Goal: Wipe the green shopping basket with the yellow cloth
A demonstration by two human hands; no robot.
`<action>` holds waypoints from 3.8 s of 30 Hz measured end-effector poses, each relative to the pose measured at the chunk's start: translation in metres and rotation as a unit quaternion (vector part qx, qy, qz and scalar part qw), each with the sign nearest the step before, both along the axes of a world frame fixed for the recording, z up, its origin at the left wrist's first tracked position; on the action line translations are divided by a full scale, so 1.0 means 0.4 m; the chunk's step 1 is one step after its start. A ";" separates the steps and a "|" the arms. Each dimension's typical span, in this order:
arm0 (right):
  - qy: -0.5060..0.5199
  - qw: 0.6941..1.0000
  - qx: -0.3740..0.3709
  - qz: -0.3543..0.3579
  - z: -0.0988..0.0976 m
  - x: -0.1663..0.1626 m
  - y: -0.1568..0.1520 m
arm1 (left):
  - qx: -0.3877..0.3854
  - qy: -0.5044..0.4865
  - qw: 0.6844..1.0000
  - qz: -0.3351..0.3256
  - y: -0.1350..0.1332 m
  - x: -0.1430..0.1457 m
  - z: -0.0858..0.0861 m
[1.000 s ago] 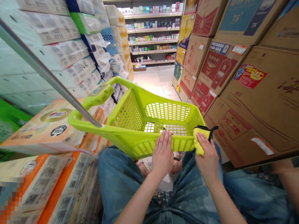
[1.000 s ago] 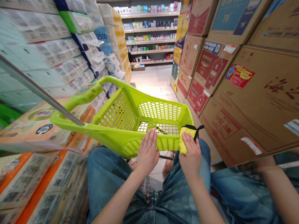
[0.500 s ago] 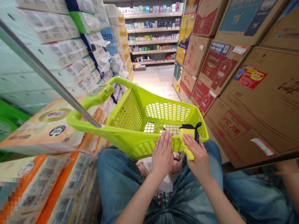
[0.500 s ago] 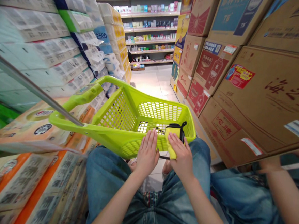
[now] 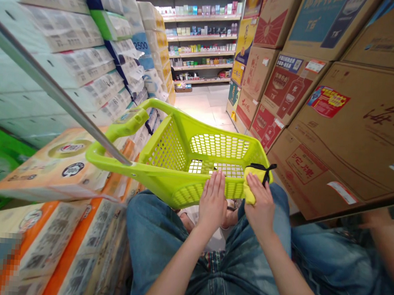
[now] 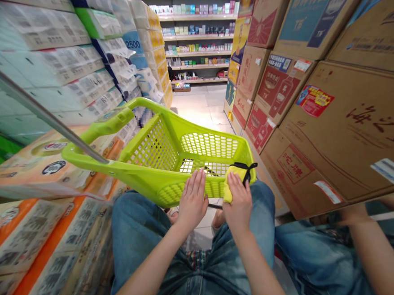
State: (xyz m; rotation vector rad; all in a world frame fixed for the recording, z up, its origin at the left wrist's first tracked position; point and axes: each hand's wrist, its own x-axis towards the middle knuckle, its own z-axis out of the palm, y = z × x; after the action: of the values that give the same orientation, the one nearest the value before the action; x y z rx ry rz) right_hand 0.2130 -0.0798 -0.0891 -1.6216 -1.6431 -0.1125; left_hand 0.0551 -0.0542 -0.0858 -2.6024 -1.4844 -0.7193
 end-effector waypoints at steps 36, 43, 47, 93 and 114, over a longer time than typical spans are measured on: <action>-0.022 0.992 -0.026 0.118 0.026 -0.112 0.011 | 0.021 0.020 0.999 0.018 0.007 -0.004 -0.020; -0.041 0.993 -0.029 0.103 -0.008 0.043 -0.030 | 0.003 0.018 1.000 0.008 0.000 0.000 -0.002; -0.007 0.999 -0.008 0.035 -0.041 0.135 -0.047 | -0.001 0.021 1.000 0.012 -0.001 0.002 0.001; 0.004 0.995 0.009 0.101 -0.001 -0.090 -0.004 | 0.023 0.015 1.000 0.006 0.004 -0.003 -0.015; 0.090 0.995 0.036 -0.038 -0.034 0.069 -0.010 | 0.011 0.026 1.000 0.013 0.001 -0.001 -0.005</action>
State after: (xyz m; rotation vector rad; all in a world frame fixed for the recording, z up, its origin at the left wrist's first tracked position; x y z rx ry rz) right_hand 0.2405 -0.0839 -0.1026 -1.5925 -1.4249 -0.0605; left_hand 0.0546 -0.0540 -0.0880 -2.5603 -1.4838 -0.6565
